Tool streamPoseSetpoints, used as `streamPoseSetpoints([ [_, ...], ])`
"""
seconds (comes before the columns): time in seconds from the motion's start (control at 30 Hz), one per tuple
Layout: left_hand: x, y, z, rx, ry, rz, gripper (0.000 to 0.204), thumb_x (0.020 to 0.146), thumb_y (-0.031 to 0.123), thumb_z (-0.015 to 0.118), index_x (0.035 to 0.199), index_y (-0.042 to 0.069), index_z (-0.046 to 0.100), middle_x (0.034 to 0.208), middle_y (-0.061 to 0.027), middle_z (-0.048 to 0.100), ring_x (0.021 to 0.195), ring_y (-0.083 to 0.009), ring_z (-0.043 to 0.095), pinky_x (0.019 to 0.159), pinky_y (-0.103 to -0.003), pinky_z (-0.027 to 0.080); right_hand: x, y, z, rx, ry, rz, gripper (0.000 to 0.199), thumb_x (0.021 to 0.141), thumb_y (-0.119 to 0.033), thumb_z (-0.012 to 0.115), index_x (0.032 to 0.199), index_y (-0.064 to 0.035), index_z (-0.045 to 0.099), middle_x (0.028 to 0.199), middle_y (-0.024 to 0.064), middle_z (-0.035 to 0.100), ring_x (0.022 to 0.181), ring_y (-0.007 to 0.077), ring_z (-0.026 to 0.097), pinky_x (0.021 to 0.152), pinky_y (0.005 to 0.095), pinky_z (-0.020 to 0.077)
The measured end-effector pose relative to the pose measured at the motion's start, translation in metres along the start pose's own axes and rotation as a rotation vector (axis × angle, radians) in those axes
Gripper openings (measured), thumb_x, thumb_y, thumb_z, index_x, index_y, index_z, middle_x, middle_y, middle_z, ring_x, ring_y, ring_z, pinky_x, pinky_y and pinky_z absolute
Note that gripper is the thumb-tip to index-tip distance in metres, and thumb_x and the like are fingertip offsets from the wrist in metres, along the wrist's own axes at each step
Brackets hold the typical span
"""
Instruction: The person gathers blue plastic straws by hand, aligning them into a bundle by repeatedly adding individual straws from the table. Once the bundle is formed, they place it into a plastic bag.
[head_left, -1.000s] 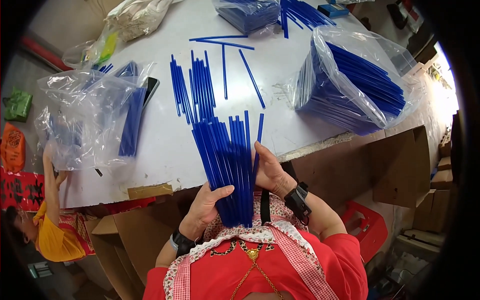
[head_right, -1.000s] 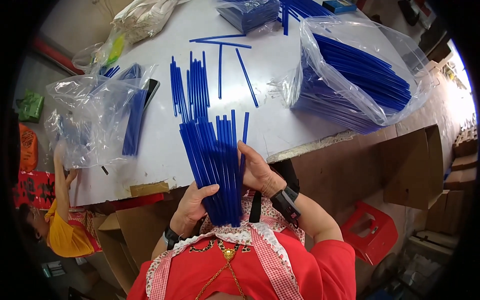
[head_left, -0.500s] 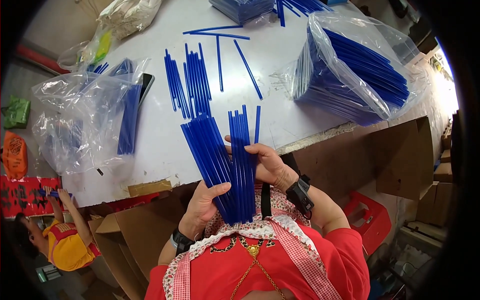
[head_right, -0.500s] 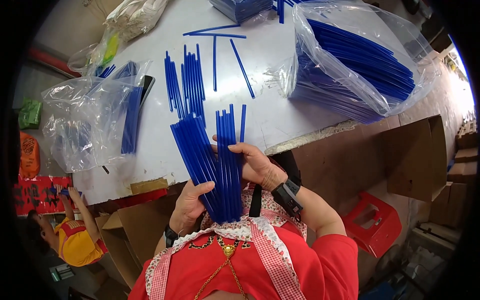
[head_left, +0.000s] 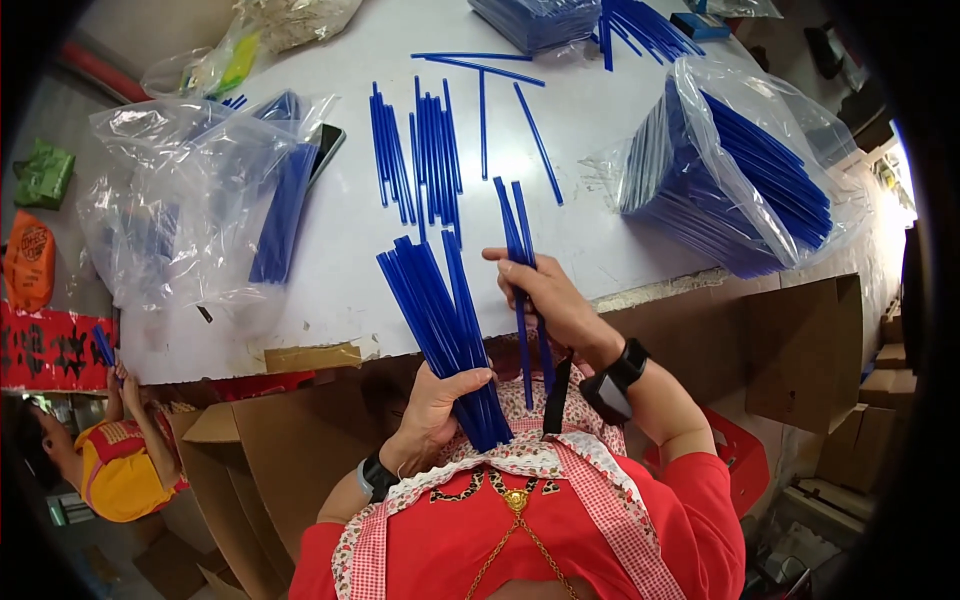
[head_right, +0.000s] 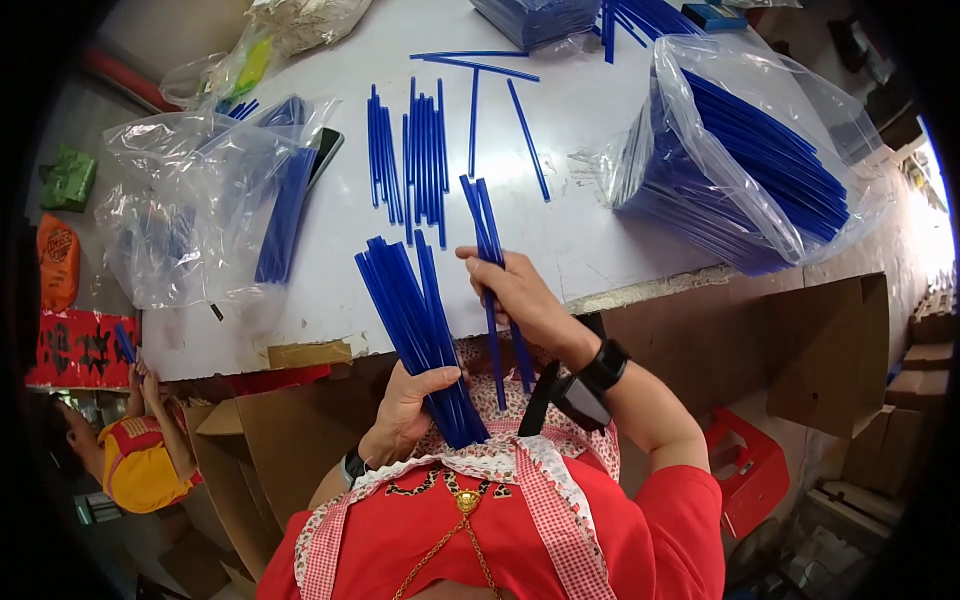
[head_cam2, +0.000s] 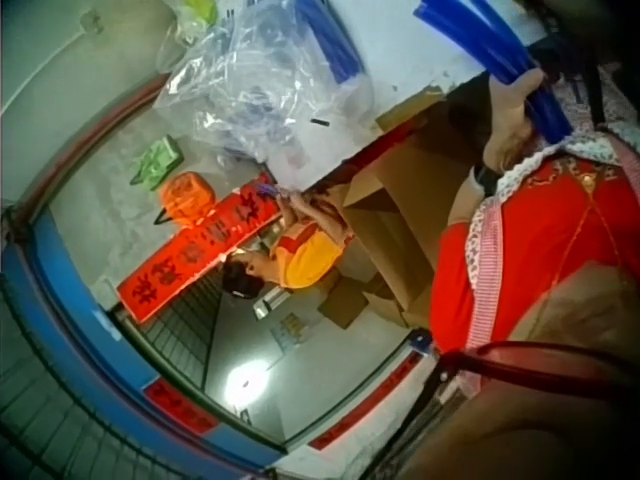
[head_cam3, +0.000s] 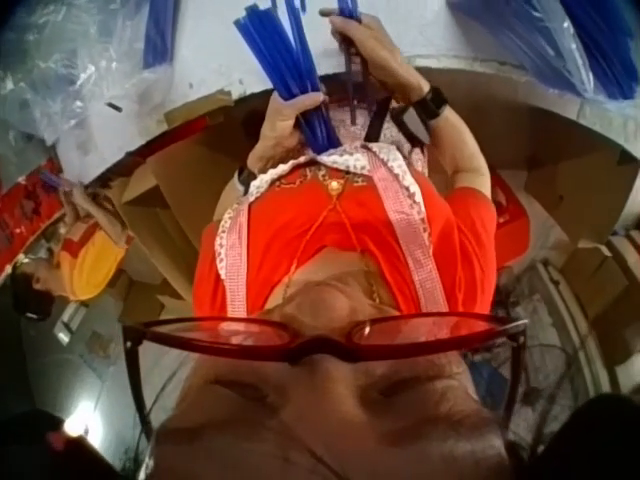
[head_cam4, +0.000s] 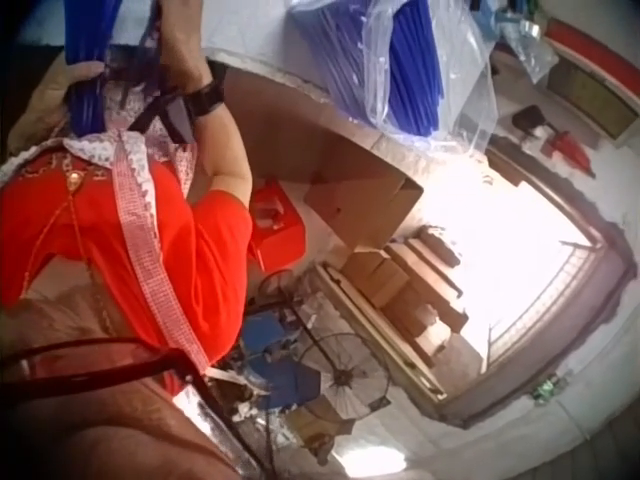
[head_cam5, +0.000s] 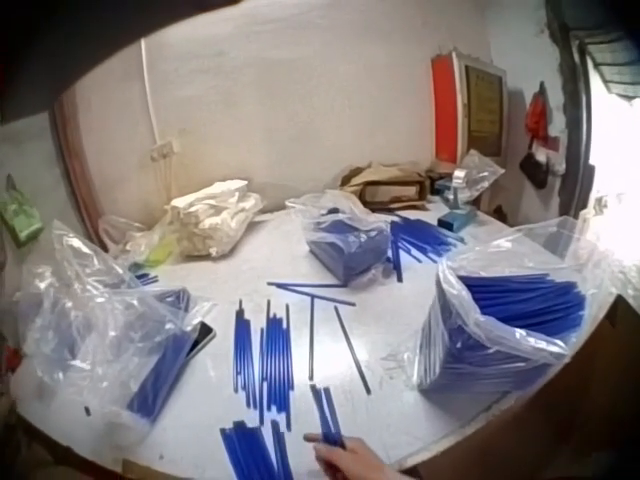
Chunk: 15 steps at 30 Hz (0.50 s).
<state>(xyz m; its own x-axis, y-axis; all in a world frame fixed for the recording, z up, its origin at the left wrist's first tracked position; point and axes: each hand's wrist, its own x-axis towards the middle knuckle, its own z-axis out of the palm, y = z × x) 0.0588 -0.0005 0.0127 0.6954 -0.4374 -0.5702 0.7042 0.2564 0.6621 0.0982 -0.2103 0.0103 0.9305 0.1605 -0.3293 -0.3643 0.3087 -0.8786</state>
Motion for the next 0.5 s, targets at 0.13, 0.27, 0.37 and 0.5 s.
streamPoseSetpoints([
  [0.13,-0.009,0.0,-0.009,-0.033,0.019,0.014,0.039,0.076,0.002,0.073,0.111,0.003,0.054,0.091,-0.0065,0.062,0.083,-0.019,0.063,0.075,-0.035,0.054,0.04,-0.031,-0.001,0.181,-0.09,0.062,0.051,0.098,-0.027,0.047,0.137,0.0049,0.037,0.07,-0.002,0.049,0.049,0.0017,0.039,0.035,0.0148,0.0308],
  [0.27,-0.009,0.0,-0.017,-0.074,0.026,0.026,0.041,0.076,0.002,0.073,0.112,0.003,0.054,0.091,-0.0069,0.062,0.084,-0.0191,0.063,0.076,-0.035,0.054,0.047,-0.038,0.015,0.241,-0.201,0.03,0.053,0.099,-0.028,0.047,0.136,0.007,0.035,0.067,-0.0007,0.049,0.047,0.002,0.042,0.032,0.0133,0.0321],
  [0.37,-0.012,0.001,-0.019,-0.082,0.015,0.028,0.042,0.076,0.002,0.073,0.113,0.003,0.053,0.092,-0.0071,0.062,0.085,-0.0191,0.063,0.076,-0.035,0.054,0.055,-0.037,0.017,0.245,-0.238,0.022,0.051,0.099,-0.029,0.047,0.134,0.0065,0.037,0.066,0.0003,0.051,0.045,0.0026,0.044,0.031,0.0128,0.0345],
  [0.5,-0.013,0.003,-0.02,-0.082,-0.009,0.037,0.043,0.076,0.002,0.073,0.114,0.003,0.052,0.093,-0.0075,0.062,0.086,-0.019,0.063,0.077,-0.035,0.054,0.056,-0.042,0.017,0.262,-0.268,-0.007,0.047,0.099,-0.029,0.047,0.131,0.0057,0.04,0.067,0.0016,0.053,0.044,0.0034,0.048,0.031,0.0118,0.0366],
])
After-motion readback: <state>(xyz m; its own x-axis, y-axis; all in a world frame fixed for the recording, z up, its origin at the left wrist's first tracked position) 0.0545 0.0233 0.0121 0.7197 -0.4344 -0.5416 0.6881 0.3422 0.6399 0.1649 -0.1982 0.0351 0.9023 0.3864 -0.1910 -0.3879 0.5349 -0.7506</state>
